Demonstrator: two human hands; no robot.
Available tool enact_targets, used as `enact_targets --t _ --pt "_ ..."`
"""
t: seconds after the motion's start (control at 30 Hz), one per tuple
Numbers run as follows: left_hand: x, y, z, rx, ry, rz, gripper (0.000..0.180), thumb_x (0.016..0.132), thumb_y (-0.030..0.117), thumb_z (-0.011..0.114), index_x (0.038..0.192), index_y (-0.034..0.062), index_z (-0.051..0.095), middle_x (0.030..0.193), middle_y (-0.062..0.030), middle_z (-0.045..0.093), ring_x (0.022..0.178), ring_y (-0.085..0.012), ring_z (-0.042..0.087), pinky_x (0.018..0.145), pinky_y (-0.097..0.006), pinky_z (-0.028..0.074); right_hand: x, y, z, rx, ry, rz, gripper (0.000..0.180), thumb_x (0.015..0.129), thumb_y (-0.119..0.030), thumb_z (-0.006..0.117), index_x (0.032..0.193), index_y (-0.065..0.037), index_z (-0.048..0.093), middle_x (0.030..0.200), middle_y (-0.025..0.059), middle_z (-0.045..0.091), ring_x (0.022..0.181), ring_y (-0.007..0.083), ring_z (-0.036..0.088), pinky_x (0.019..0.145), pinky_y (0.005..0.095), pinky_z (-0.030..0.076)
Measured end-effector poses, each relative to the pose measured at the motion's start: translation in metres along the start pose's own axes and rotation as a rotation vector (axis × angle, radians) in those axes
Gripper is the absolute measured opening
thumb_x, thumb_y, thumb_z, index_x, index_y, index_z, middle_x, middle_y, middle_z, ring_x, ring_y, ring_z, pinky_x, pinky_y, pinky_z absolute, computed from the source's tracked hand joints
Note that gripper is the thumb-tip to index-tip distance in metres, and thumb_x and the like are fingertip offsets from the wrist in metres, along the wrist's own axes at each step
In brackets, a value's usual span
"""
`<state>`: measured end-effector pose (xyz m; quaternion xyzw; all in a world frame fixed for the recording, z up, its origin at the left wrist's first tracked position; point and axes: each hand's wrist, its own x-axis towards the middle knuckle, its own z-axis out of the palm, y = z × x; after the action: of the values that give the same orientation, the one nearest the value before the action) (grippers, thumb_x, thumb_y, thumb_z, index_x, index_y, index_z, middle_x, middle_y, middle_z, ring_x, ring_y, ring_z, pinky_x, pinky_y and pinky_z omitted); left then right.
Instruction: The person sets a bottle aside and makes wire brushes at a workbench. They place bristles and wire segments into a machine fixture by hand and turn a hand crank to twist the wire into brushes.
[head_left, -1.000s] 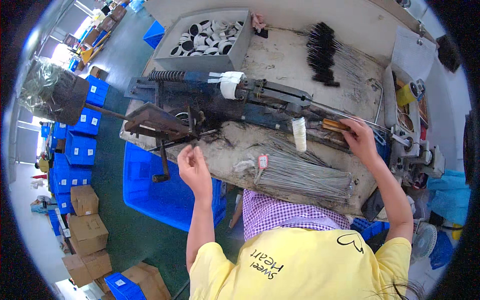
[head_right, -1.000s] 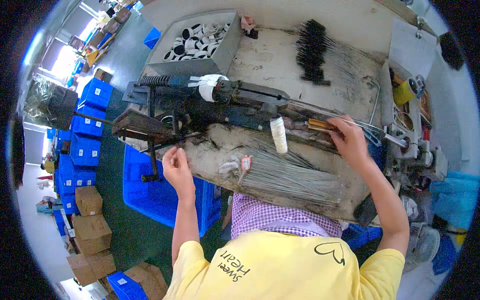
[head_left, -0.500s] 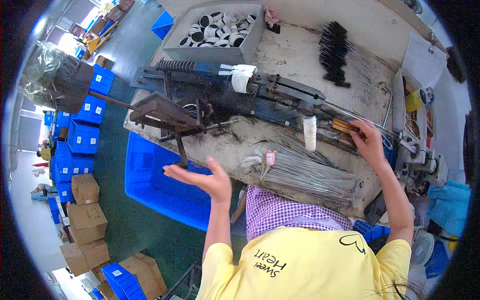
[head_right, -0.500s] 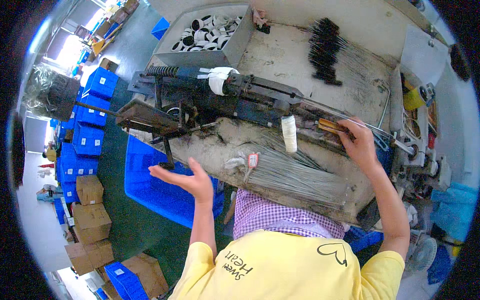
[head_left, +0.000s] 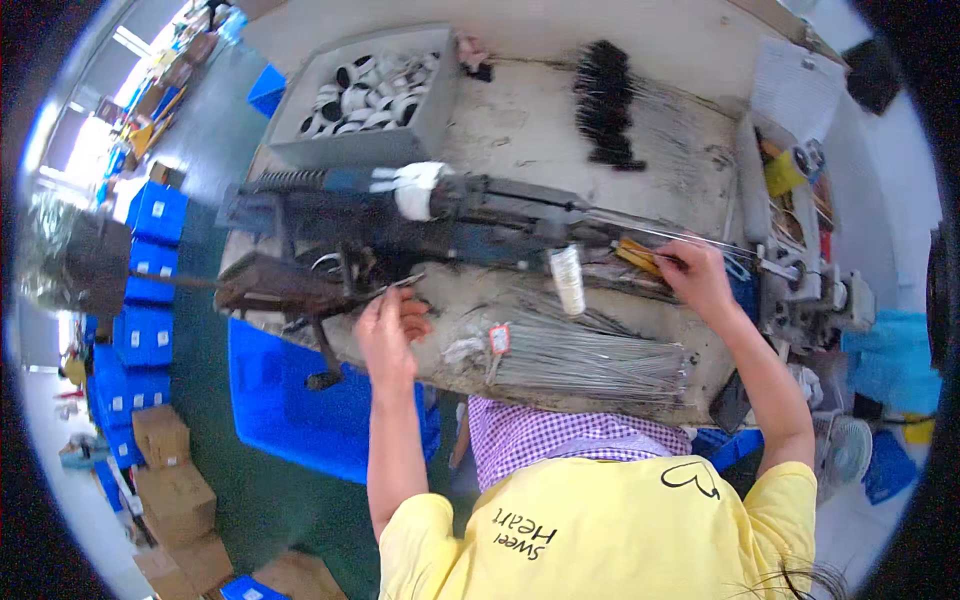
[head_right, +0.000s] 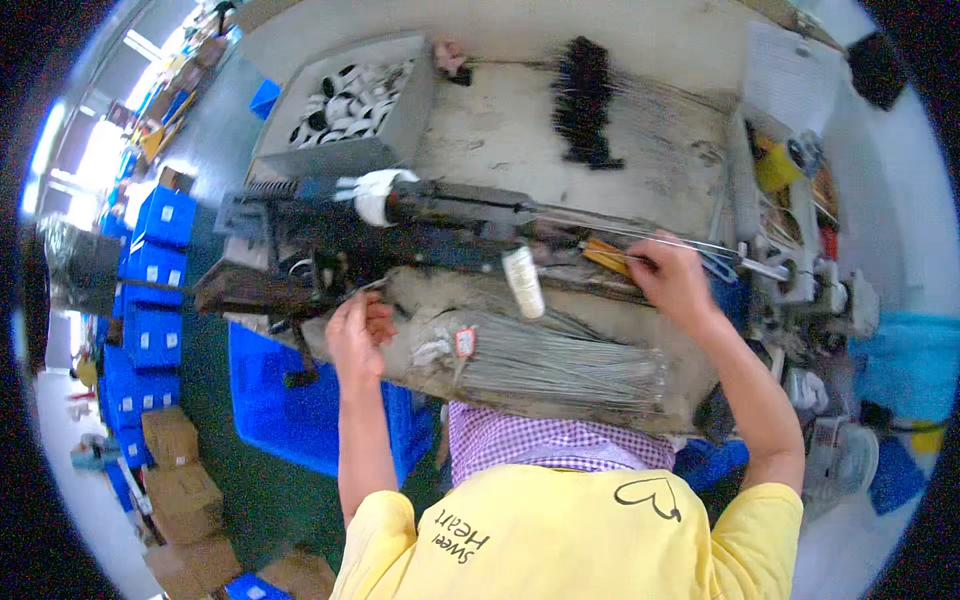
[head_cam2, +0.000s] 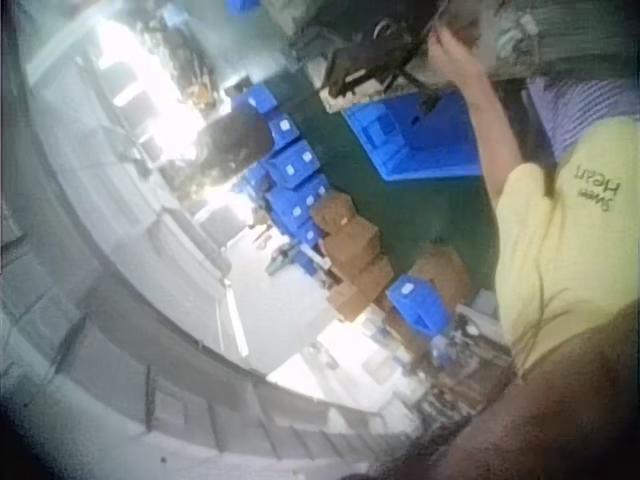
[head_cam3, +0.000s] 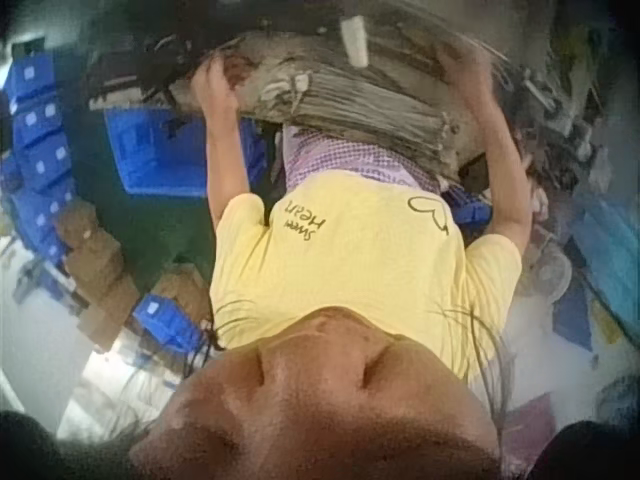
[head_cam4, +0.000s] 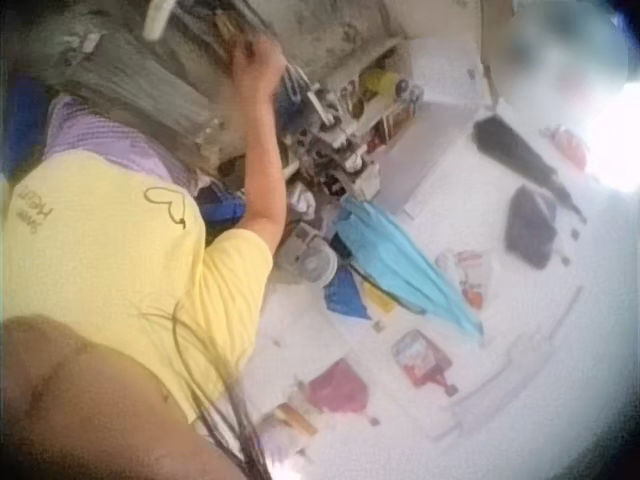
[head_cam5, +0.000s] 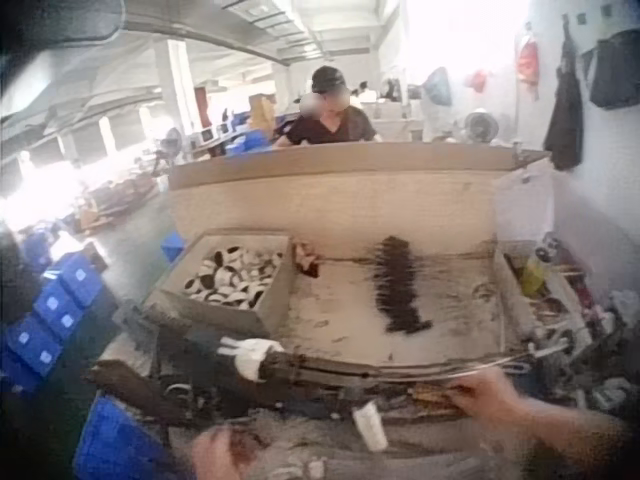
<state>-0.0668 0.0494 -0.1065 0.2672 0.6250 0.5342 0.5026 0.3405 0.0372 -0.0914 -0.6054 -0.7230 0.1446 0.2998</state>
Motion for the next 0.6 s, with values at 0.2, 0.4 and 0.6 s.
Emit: enact_targets --t 0.2,0.4,0.6 --pt "-0.03 0.007 0.01 -0.023 -0.106 0.13 0.027 0.097 0.021 0.053 0.09 -0.0019 0.065 0.068 -0.01 0.065 0.05 -0.0149 0.058 0.045 -0.026 0.044 -0.017 -0.036 -0.037 0.076 -0.177 -0.076 0.011 0.078 0.0 0.065 0.089 0.0 0.062 0.085 0.0158 0.062 0.076 0.0333 0.062 0.069 0.0372 0.051" --pt "-0.098 0.01 0.153 -0.12 -0.608 0.108 0.027 0.098 0.024 0.055 0.099 0.0001 0.066 0.077 -0.0097 0.067 0.054 -0.0126 0.06 0.046 -0.026 0.047 0.012 -0.034 -0.094 -0.059 0.183 0.042 0.014 0.085 0.0 0.061 0.099 0.002 0.058 0.086 0.0168 0.063 0.077 0.0323 0.064 0.069 0.0341 0.051" --pt "-0.105 -0.022 0.247 -0.008 -1.015 0.061 0.027 0.098 0.024 0.055 0.097 0.0001 0.066 0.075 -0.0077 0.067 0.055 -0.0112 0.06 0.046 -0.025 0.044 0.013 0.003 -0.093 0.235 0.122 0.131 0.019 0.088 -0.006 0.063 0.103 0.004 0.059 0.085 0.0122 0.066 0.077 0.0182 0.062 0.071 0.0291 0.049"
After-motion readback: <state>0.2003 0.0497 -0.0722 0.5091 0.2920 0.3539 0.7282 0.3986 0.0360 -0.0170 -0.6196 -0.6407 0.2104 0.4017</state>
